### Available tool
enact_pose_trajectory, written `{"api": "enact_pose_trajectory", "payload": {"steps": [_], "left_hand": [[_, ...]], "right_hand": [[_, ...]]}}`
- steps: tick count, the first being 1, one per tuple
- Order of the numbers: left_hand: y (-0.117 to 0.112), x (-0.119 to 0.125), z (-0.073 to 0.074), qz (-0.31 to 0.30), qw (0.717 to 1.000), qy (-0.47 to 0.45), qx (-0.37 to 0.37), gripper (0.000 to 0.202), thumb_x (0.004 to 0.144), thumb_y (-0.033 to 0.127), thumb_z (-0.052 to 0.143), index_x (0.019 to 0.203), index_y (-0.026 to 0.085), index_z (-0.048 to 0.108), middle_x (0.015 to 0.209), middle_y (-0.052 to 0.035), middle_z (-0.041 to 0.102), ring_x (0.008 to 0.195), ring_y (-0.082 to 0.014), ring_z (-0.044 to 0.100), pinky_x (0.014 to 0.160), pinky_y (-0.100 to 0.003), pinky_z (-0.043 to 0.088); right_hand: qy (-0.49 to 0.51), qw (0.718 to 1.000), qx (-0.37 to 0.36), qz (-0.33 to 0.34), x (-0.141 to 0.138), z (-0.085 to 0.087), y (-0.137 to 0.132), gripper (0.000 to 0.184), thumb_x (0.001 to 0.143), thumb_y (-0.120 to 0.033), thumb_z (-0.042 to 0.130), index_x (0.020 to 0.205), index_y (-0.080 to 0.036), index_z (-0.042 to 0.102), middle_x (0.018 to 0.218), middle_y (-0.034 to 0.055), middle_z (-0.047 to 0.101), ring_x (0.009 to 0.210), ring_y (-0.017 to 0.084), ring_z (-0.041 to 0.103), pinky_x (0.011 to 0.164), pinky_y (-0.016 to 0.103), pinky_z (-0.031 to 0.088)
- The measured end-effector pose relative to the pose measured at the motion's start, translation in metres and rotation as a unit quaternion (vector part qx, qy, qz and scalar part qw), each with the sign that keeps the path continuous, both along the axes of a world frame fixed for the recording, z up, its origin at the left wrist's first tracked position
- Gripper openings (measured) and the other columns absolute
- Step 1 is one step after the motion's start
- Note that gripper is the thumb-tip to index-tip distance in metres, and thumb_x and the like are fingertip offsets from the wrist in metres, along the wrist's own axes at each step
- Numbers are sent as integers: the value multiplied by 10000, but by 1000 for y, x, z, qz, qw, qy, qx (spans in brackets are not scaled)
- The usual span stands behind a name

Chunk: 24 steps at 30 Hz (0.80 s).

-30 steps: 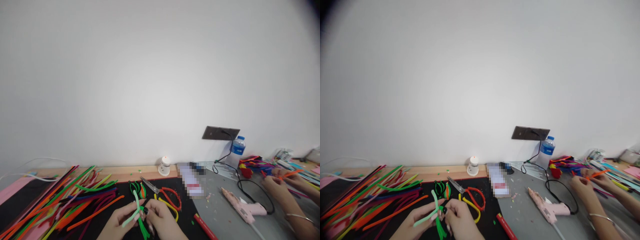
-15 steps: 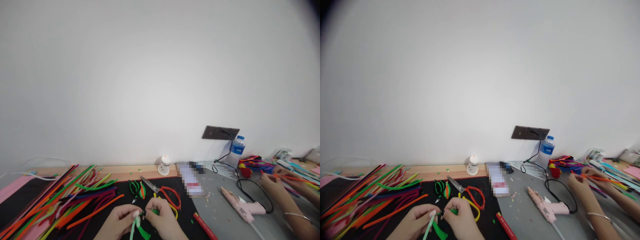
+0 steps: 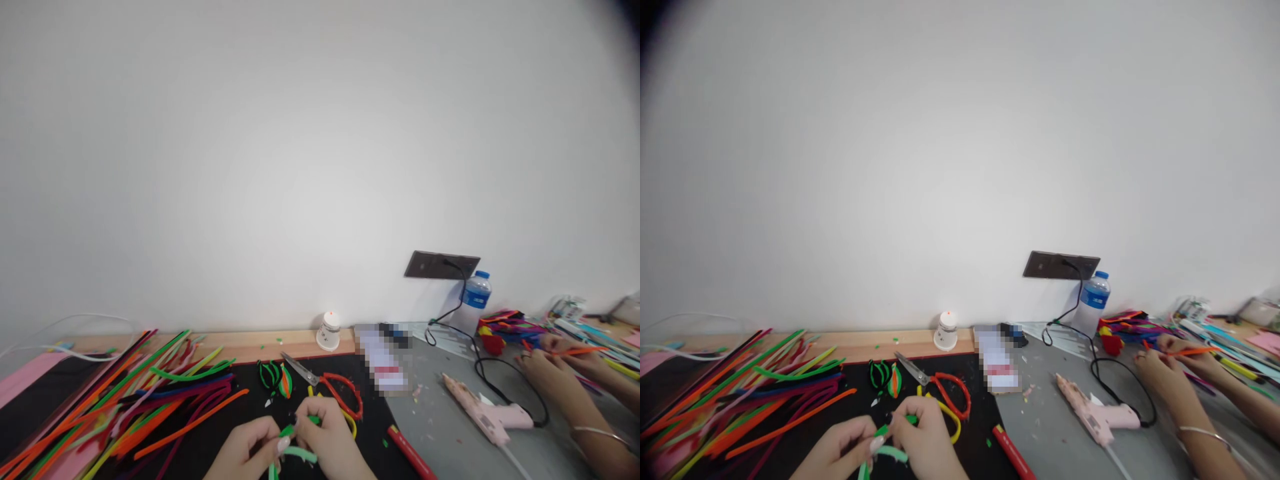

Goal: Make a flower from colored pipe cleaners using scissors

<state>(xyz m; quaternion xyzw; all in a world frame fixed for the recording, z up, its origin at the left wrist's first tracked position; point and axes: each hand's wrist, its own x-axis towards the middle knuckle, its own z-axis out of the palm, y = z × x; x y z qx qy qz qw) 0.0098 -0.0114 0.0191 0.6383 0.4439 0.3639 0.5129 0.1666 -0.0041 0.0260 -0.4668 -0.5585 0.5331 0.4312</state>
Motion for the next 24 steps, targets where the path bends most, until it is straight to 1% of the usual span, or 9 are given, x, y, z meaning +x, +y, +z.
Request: {"api": "enact_pose_trajectory", "payload": {"steps": [2, 4, 6, 8, 10, 12, 16, 21, 24], "left_hand": [[2, -2, -1, 37, 999, 9, 9, 355, 731, 475, 499, 524, 194, 433, 514, 57, 398, 537, -131, 383, 525, -204, 314], [4, -5, -2, 68, 998, 12, 9, 381, 725, 517, 485, 524, 199, 428, 515, 58, 394, 532, -133, 388, 519, -203, 316], [5, -6, -4, 79, 997, 10, 4, 403, 710, 544, 490, 513, 199, 427, 492, 65, 387, 498, -125, 381, 493, -202, 307], [6, -6, -6, 83, 997, 1, -4, 417, 701, 555, 501, 503, 196, 427, 458, 79, 363, 447, -104, 351, 453, -196, 283], [6, -6, -8, 79, 996, -18, -33, 428, 683, 579, 508, 509, 194, 440, 418, 87, 367, 397, -91, 339, 412, -189, 273], [7, -5, -11, 71, 993, -47, -83, 430, 651, 599, 534, 536, 189, 472, 403, 76, 431, 373, -91, 389, 391, -185, 304], [10, -4, -16, 57, 982, -112, -143, 410, 586, 555, 641, 560, 172, 496, 468, 50, 544, 432, -94, 500, 437, -182, 393], [8, 0, -11, 0, 983, -121, -141, 392, 606, 520, 651, 571, 168, 482, 429, 40, 568, 392, -87, 498, 414, -180, 380], [5, 1, -5, 2, 988, -111, -106, 376, 638, 510, 626, 556, 181, 464, 391, 64, 515, 365, -86, 469, 397, -183, 359]], "right_hand": [[37, 999, -7, -1, 1, 0, 3, 413, 726, -524, 517, 600, -131, 511, 424, -47, 451, 337, 42, 340, 347, 158, 227], [59, 998, -18, 2, 1, 1, 5, 441, 706, -563, 517, 675, -123, 530, 434, -31, 506, 297, 38, 327, 319, 159, 210], [72, 997, -19, -1, 1, 4, 5, 397, 637, -503, 629, 667, -117, 542, 455, -9, 553, 303, 37, 347, 326, 158, 233], [87, 996, -13, -8, 0, 7, 4, 330, 570, -400, 716, 618, -111, 565, 467, -4, 565, 342, 49, 403, 364, 166, 294], [109, 994, -5, -12, 0, 11, 3, 272, 544, -334, 741, 603, -110, 599, 471, -10, 561, 385, 68, 455, 417, 186, 356], [125, 992, 1, -15, 0, 12, 3, 240, 551, -305, 740, 626, -111, 621, 497, -6, 572, 419, 80, 484, 457, 202, 386], [130, 991, 5, -19, 2, 11, 5, 246, 628, -331, 691, 628, -114, 576, 493, -13, 552, 414, 74, 464, 447, 199, 375], [127, 992, 6, -18, 4, 4, 7, 281, 683, -358, 642, 608, -129, 496, 507, -27, 512, 425, 66, 435, 431, 187, 347], [140, 990, 0, -8, 5, 1, 8, 279, 704, -362, 617, 617, -140, 472, 512, -33, 498, 426, 63, 421, 435, 188, 345]]}}
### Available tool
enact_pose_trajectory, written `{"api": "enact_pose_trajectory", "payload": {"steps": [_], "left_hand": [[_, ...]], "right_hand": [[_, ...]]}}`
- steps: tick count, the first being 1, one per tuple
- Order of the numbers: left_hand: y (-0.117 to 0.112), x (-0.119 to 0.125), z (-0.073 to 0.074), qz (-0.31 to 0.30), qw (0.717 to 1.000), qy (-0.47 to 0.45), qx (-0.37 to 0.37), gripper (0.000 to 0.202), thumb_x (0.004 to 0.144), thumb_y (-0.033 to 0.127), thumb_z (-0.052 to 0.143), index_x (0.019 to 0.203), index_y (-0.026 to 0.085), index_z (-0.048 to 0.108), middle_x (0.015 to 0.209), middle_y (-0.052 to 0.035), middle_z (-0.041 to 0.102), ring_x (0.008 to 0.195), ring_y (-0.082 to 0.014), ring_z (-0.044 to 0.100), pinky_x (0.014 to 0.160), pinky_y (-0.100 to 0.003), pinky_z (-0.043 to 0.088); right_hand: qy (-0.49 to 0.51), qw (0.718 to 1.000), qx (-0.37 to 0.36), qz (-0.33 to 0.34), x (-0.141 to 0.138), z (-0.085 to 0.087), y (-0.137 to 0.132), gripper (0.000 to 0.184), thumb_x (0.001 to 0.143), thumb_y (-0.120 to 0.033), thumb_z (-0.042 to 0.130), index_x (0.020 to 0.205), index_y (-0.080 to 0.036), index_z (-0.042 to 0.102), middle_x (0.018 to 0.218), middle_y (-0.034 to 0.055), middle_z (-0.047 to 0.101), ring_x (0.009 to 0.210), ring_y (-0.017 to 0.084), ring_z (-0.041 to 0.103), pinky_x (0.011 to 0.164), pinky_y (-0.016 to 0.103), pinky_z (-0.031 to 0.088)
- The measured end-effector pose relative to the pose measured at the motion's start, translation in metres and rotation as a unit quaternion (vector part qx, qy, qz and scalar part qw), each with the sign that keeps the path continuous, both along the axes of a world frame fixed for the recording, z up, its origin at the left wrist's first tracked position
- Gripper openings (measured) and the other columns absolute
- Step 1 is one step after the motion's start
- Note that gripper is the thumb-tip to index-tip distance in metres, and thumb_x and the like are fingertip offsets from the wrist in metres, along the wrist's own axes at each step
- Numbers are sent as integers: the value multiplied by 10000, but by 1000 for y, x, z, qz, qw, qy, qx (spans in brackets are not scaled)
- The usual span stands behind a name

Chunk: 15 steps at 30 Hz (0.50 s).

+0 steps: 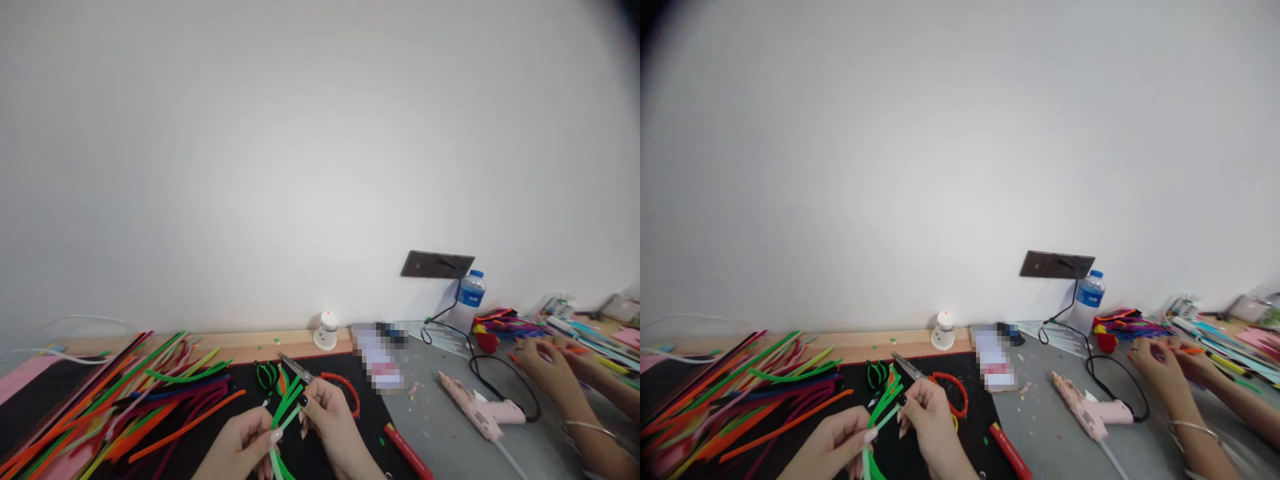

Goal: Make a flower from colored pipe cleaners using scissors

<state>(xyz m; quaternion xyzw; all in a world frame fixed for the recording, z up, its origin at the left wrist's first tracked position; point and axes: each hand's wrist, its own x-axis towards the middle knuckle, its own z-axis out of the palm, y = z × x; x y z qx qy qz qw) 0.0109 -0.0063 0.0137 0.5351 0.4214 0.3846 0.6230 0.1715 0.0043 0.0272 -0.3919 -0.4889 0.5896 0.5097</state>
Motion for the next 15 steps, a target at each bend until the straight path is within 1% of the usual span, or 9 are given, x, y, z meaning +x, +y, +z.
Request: {"api": "enact_pose_trajectory", "payload": {"steps": [3, 6, 7, 9, 10, 11, 12, 14, 15], "left_hand": [[0, -3, 2, 20, 999, 10, 26, 365, 653, 501, 615, 543, 191, 457, 398, 59, 521, 377, -95, 469, 412, -193, 369], [2, -7, 0, 58, 998, 4, 36, 366, 673, 510, 591, 544, 191, 467, 415, 43, 553, 403, -102, 482, 433, -196, 380], [4, -9, -1, 72, 997, -2, 38, 364, 676, 510, 589, 547, 189, 474, 421, 43, 558, 409, -101, 482, 438, -195, 379], [7, -12, -2, 93, 995, -13, 41, 366, 672, 511, 594, 546, 185, 484, 424, 45, 560, 408, -97, 476, 438, -192, 375], [8, -12, -3, 99, 994, -17, 41, 366, 669, 510, 599, 546, 183, 488, 426, 45, 562, 405, -96, 474, 437, -191, 373], [9, -13, -4, 100, 994, -19, 41, 364, 668, 508, 602, 550, 181, 494, 429, 44, 564, 406, -96, 475, 438, -191, 374], [9, -13, -5, 99, 994, -21, 42, 362, 668, 506, 603, 554, 179, 498, 433, 42, 566, 410, -97, 479, 442, -192, 377], [10, -12, -6, 99, 994, -24, 39, 365, 665, 512, 603, 559, 177, 502, 435, 39, 569, 417, -102, 487, 442, -194, 381], [10, -12, -7, 97, 994, -25, 34, 367, 661, 515, 604, 559, 178, 500, 435, 37, 572, 419, -105, 492, 440, -194, 382]], "right_hand": [[-37, 999, 11, -14, 3, 2, 2, 239, 703, -333, 618, 650, -146, 478, 520, -48, 480, 419, 60, 404, 423, 180, 334], [-51, 997, 42, -29, 7, 7, 0, 200, 680, -294, 642, 745, -160, 509, 604, -49, 486, 456, 56, 398, 416, 164, 308], [-52, 997, 53, -16, 8, 8, -1, 211, 659, -275, 661, 772, -163, 522, 631, -45, 498, 479, 57, 404, 429, 162, 306], [-74, 994, 67, 47, 7, 9, -4, 276, 582, -215, 718, 801, -158, 560, 657, -36, 526, 511, 59, 414, 459, 165, 303], [-92, 991, 70, 74, 5, 9, -6, 290, 546, -180, 734, 791, -150, 581, 637, -36, 530, 510, 59, 413, 468, 169, 299], [-111, 988, 71, 86, 3, 8, -8, 270, 529, -149, 733, 764, -141, 599, 609, -37, 527, 501, 60, 410, 468, 172, 294], [-125, 986, 68, 81, 1, 6, -9, 215, 534, -128, 718, 719, -132, 608, 581, -37, 521, 484, 60, 406, 459, 175, 288], [-132, 989, 52, 38, -3, 3, -9, 84, 581, -114, 658, 624, -125, 587, 541, -32, 511, 448, 65, 410, 438, 184, 289], [-127, 991, 42, 14, -4, 2, -9, 67, 605, -114, 625, 593, -130, 561, 527, -31, 509, 429, 68, 410, 427, 188, 292]]}}
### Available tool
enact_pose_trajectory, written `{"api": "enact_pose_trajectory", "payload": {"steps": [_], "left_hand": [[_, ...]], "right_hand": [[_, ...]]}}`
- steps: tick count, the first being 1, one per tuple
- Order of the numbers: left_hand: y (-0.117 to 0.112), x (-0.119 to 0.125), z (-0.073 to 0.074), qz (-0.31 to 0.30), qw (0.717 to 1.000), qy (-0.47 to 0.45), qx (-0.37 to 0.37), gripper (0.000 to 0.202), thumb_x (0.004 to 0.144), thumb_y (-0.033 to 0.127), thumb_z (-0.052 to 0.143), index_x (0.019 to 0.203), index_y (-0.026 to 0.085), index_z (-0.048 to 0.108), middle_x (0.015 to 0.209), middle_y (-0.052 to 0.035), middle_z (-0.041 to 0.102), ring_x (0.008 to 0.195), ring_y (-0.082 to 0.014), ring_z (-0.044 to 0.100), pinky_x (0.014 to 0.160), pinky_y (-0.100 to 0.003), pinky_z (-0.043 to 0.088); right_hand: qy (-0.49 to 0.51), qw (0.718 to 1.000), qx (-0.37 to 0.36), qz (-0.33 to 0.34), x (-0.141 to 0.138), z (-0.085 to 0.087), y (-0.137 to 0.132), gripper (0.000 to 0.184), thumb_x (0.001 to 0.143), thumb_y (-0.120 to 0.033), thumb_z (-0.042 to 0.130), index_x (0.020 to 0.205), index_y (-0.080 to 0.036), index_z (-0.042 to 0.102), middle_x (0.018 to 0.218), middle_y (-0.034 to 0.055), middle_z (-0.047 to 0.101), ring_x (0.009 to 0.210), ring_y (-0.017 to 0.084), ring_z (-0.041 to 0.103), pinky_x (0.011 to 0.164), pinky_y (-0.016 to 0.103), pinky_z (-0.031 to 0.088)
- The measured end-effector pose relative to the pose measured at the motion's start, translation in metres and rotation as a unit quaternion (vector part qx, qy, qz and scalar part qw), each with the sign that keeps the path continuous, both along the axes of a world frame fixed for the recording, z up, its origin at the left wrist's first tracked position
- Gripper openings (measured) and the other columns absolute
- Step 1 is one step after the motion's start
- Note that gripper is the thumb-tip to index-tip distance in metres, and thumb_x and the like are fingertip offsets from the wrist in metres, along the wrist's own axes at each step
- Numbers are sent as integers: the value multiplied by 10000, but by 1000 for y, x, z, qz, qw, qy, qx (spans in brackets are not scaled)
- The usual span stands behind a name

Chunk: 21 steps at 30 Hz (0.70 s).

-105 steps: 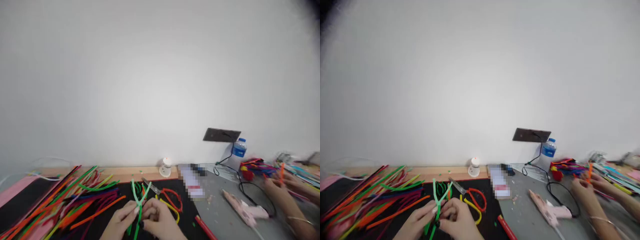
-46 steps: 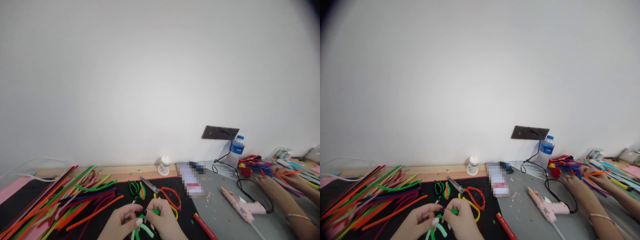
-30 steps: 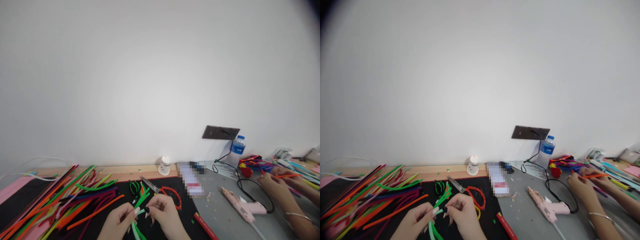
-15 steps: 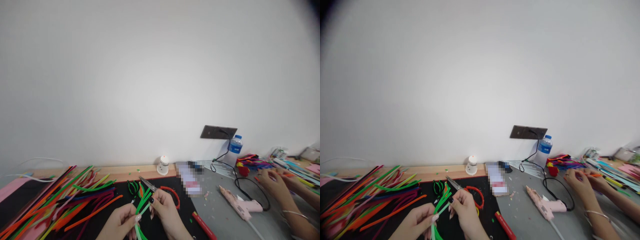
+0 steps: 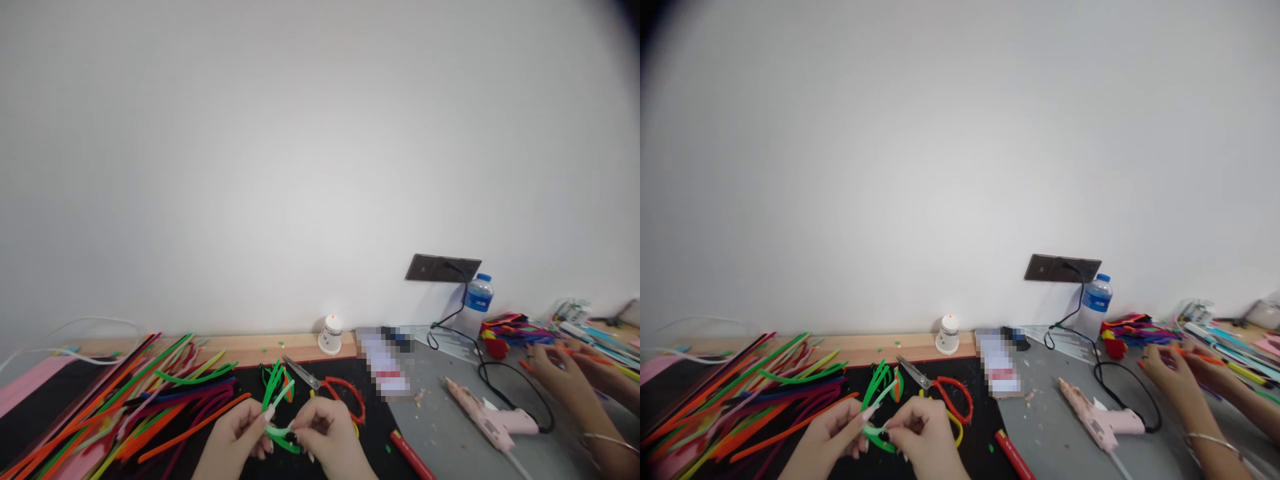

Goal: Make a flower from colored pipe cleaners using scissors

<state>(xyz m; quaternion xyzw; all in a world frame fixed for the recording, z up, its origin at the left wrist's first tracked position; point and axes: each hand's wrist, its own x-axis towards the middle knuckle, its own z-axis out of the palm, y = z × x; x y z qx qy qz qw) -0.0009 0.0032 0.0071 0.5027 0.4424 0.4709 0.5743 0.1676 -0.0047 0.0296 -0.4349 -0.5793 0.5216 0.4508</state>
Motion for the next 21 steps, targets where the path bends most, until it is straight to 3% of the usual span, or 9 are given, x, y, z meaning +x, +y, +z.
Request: {"api": "enact_pose_trajectory", "payload": {"steps": [2, 7, 15, 21], "left_hand": [[-1, 2, 0, -7, 1000, -2, -9, 365, 661, 511, 607, 552, 182, 491, 435, 35, 579, 422, -108, 501, 441, -195, 386], [-5, 5, 3, -39, 999, 21, 5, 335, 704, 469, 580, 561, 186, 472, 444, 33, 585, 425, -107, 507, 455, -199, 398], [-5, 5, 6, -33, 986, 147, 72, 311, 770, 424, 475, 549, 222, 391, 420, 57, 525, 410, -118, 493, 445, -201, 380], [-4, 0, 0, -25, 980, 182, 82, 305, 782, 423, 442, 557, 234, 360, 415, 62, 504, 405, -125, 484, 439, -204, 381]], "right_hand": [[0, 999, -3, -34, 0, 0, 1, 94, 632, -113, 584, 573, -143, 517, 516, -31, 505, 413, 74, 404, 421, 197, 299], [-100, 986, 83, -101, 9, 4, 3, 167, 702, -121, 529, 556, -161, 460, 534, -32, 471, 521, 96, 421, 520, 210, 323], [-199, 964, 133, -118, 11, 2, 3, 178, 728, -142, 508, 572, -171, 428, 563, -39, 441, 547, 95, 401, 526, 201, 290], [-180, 975, 94, -94, 9, 0, 5, 163, 705, -111, 508, 570, -167, 435, 539, -46, 422, 525, 90, 394, 504, 191, 288]]}}
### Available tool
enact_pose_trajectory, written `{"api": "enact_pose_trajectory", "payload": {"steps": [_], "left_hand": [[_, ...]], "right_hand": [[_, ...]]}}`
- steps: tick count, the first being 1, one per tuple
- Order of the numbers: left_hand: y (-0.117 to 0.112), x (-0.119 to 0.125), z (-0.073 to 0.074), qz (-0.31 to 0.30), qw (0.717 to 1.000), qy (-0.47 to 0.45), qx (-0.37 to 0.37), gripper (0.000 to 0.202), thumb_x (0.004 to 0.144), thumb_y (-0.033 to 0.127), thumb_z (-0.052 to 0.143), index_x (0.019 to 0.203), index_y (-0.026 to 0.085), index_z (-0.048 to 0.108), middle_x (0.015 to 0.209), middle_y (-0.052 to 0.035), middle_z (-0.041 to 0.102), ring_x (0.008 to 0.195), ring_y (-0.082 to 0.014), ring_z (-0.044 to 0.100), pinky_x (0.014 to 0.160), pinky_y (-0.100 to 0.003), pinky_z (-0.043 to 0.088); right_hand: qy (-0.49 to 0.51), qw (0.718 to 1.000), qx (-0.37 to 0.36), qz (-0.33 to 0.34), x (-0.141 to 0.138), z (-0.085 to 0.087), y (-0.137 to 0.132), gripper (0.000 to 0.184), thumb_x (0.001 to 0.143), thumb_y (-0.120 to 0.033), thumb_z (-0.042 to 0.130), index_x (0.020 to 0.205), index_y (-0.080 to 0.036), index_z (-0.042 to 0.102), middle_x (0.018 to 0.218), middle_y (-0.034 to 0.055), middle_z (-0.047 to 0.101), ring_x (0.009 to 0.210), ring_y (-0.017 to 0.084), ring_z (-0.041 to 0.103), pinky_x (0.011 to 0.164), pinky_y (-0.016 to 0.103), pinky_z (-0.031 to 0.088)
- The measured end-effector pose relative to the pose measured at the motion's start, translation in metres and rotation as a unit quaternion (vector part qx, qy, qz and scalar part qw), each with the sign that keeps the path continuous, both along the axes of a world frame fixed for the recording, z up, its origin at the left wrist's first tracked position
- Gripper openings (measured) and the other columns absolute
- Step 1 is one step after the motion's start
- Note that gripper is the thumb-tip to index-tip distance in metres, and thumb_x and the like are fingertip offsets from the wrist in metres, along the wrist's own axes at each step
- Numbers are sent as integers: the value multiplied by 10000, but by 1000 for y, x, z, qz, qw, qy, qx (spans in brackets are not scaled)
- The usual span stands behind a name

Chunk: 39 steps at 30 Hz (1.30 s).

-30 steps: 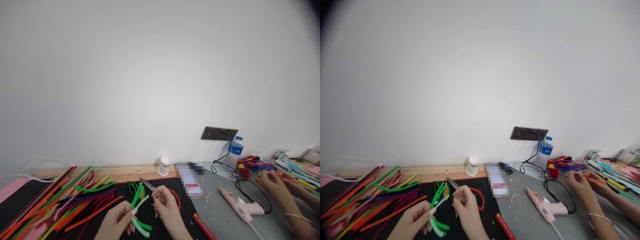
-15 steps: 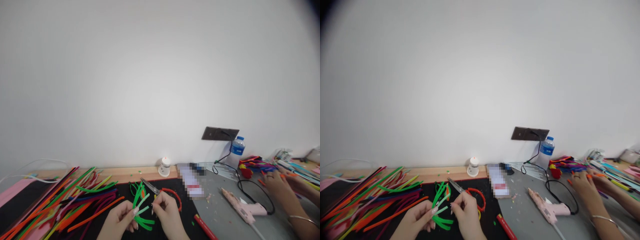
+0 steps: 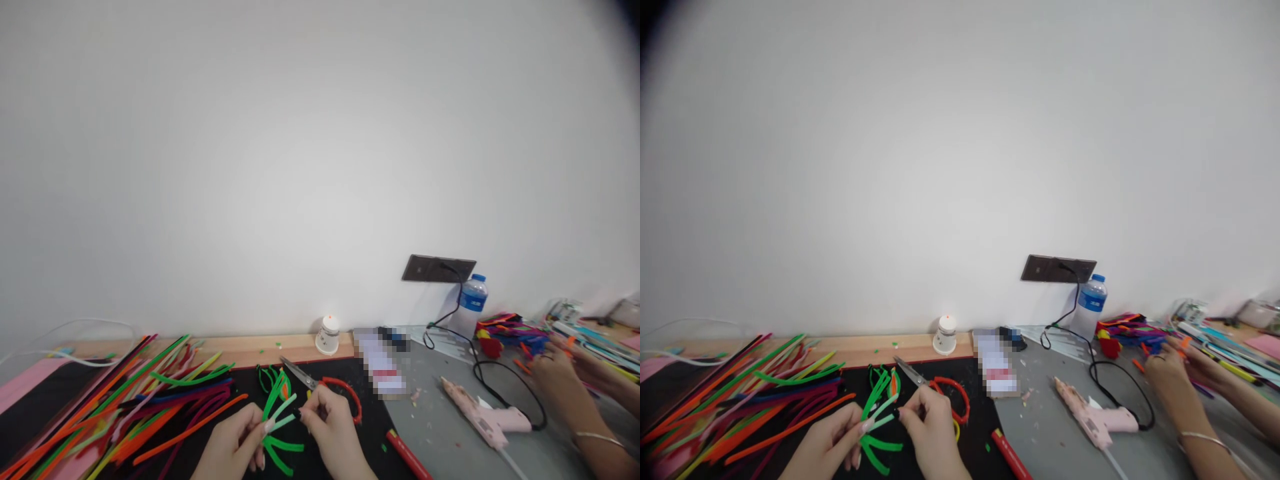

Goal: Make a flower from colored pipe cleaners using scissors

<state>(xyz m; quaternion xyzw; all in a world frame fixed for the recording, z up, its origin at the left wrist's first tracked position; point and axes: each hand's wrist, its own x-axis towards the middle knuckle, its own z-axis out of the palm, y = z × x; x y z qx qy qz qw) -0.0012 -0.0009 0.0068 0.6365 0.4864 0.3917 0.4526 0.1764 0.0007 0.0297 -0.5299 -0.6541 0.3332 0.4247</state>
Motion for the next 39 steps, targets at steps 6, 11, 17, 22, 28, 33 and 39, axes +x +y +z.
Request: {"api": "enact_pose_trajectory", "payload": {"steps": [6, 11, 17, 22, 28, 33, 39], "left_hand": [[1, -2, -4, -5, 1000, -23, -19, 319, 787, 441, 435, 563, 234, 342, 423, 65, 498, 407, -119, 480, 445, -206, 388], [2, 1, -5, -17, 999, -28, -30, 335, 772, 468, 449, 556, 237, 337, 419, 67, 497, 400, -120, 478, 437, -204, 388], [0, 2, -8, -8, 999, 44, 16, 323, 805, 427, 403, 554, 241, 323, 410, 62, 497, 404, -126, 481, 453, -204, 379], [2, -1, -8, 7, 1000, 10, -1, 332, 798, 452, 408, 553, 240, 334, 416, 69, 488, 407, -126, 476, 454, -206, 380], [6, -3, -8, 26, 996, -78, -26, 350, 762, 505, 457, 563, 226, 384, 437, 66, 512, 429, -125, 481, 464, -211, 392], [3, 0, -6, 24, 997, -66, -32, 361, 744, 514, 475, 547, 220, 402, 436, 60, 516, 426, -122, 481, 458, -209, 388], [1, 4, -10, -17, 997, -49, -56, 359, 739, 515, 470, 555, 216, 392, 451, 65, 513, 400, -111, 506, 422, -197, 374]], "right_hand": [[-69, 995, 62, 26, 3, -2, -2, 141, 781, -118, 419, 655, -180, 419, 615, -30, 449, 577, 102, 417, 546, 192, 308], [-195, 973, 123, 27, 8, 3, -4, 131, 807, -134, 390, 690, -192, 383, 688, -6, 475, 626, 123, 434, 566, 205, 309], [-234, 961, 144, 28, 6, 2, -5, 135, 802, -132, 379, 680, -192, 376, 706, 8, 485, 638, 133, 441, 569, 212, 312], [-151, 984, 94, 4, 1, 3, -2, 141, 772, -112, 428, 649, -182, 432, 631, -19, 463, 591, 113, 429, 544, 197, 304], [-44, 998, -3, 54, -6, -4, -3, 79, 685, -91, 530, 651, -161, 545, 571, -39, 468, 529, 90, 424, 506, 180, 309], [-13, 999, 17, 46, -8, -6, -4, 168, 737, -114, 478, 577, -163, 484, 553, -36, 454, 567, 95, 430, 533, 182, 320], [153, 983, -89, 54, -9, -9, 2, 152, 739, -227, 513, 618, -170, 441, 449, -72, 425, 351, 52, 341, 350, 159, 248]]}}
